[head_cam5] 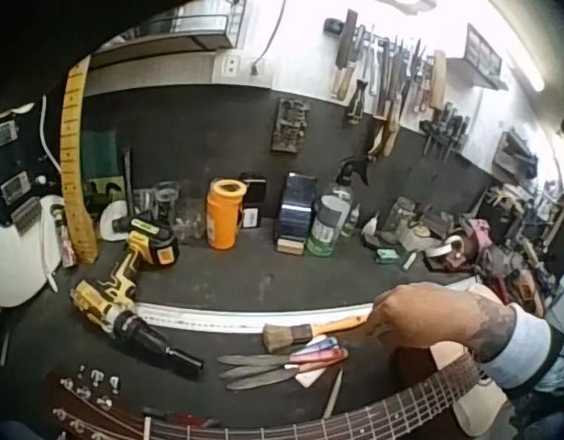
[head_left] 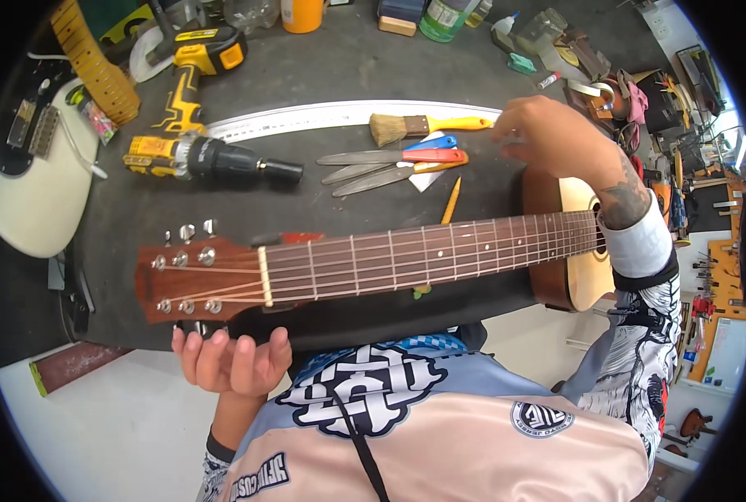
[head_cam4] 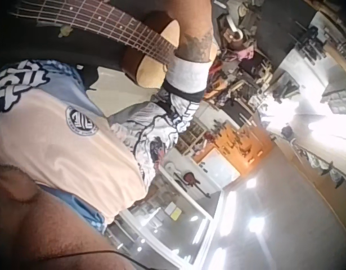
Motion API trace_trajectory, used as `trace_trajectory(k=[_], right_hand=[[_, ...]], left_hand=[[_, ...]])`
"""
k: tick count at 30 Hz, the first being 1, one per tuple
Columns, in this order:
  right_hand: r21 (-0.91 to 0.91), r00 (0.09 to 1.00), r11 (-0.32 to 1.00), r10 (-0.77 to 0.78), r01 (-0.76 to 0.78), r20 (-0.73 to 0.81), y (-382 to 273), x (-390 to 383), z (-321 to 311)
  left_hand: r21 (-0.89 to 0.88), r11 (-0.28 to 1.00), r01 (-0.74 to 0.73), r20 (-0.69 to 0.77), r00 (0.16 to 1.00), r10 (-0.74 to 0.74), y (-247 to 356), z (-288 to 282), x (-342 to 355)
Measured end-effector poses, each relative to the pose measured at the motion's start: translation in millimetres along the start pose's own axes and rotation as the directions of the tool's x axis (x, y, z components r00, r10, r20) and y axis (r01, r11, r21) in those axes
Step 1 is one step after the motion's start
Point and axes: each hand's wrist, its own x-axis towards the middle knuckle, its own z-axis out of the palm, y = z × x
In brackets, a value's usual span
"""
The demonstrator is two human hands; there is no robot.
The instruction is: Repairing and adjusting the nut and frets of a small acoustic guitar.
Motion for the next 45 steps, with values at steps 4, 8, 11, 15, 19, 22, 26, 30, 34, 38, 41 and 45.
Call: trace_trajectory(k=[4, 8, 11, 15, 19, 22, 26, 30, 34, 38, 41, 45], right_hand=[[0.006, 0.972, 0.974, 0.228, -0.228, -0.048, 42, -39, -14], [0.094, 0.857, 0.907, 0.419, -0.411, -0.298, 101, -88, -18], [0.085, 0.732, 0.832, 0.526, -0.548, -0.433, 141, -137, -12], [0.207, 0.568, 0.727, 0.654, -0.655, -0.499, 218, -223, 22], [0.391, 0.334, 0.487, 0.855, -0.781, -0.398, 229, -288, 45], [0.462, 0.269, 0.454, 0.871, -0.762, -0.412, 276, -342, 97], [0.550, 0.098, 0.272, 0.941, -0.790, -0.324, 287, -404, 154], [0.566, 0.079, 0.261, 0.942, -0.782, -0.326, 277, -422, 192], [0.415, 0.277, 0.470, 0.852, -0.779, -0.445, 288, -397, 213], [0.280, 0.410, 0.557, 0.798, -0.782, -0.442, 315, -378, 236], [0.191, 0.467, 0.582, 0.775, -0.791, -0.426, 315, -376, 233], [0.381, 0.371, 0.611, 0.757, -0.694, -0.537, 354, -413, 244]], left_hand=[[0.040, 0.999, -0.008, 0.026, 1.000, 0.007, 0, 0, -4], [0.052, 0.999, 0.013, 0.002, 1.000, -0.013, -4, -4, -8], [0.021, 1.000, 0.011, -0.011, 1.000, -0.011, 0, -1, -2], [-0.056, 0.996, 0.072, 0.011, 0.997, -0.071, 0, 6, -4], [-0.010, 0.995, 0.096, 0.017, 0.995, -0.096, 0, 10, -4], [0.109, 0.988, 0.108, -0.034, 0.994, -0.104, 6, 11, -3], [0.181, 0.983, 0.037, -0.028, 0.999, -0.032, 47, 9, 39], [0.197, 0.980, 0.000, -0.067, 0.998, 0.014, 51, 9, 40], [0.202, 0.976, -0.077, -0.116, 0.988, 0.102, 63, 6, 52], [0.020, 0.983, 0.181, 0.024, 0.983, -0.181, 14, 21, 23], [0.232, 0.968, 0.097, -0.140, 0.988, -0.066, -18, 37, -17], [0.086, 0.978, 0.191, -0.169, 0.970, -0.174, -22, 48, -17]])
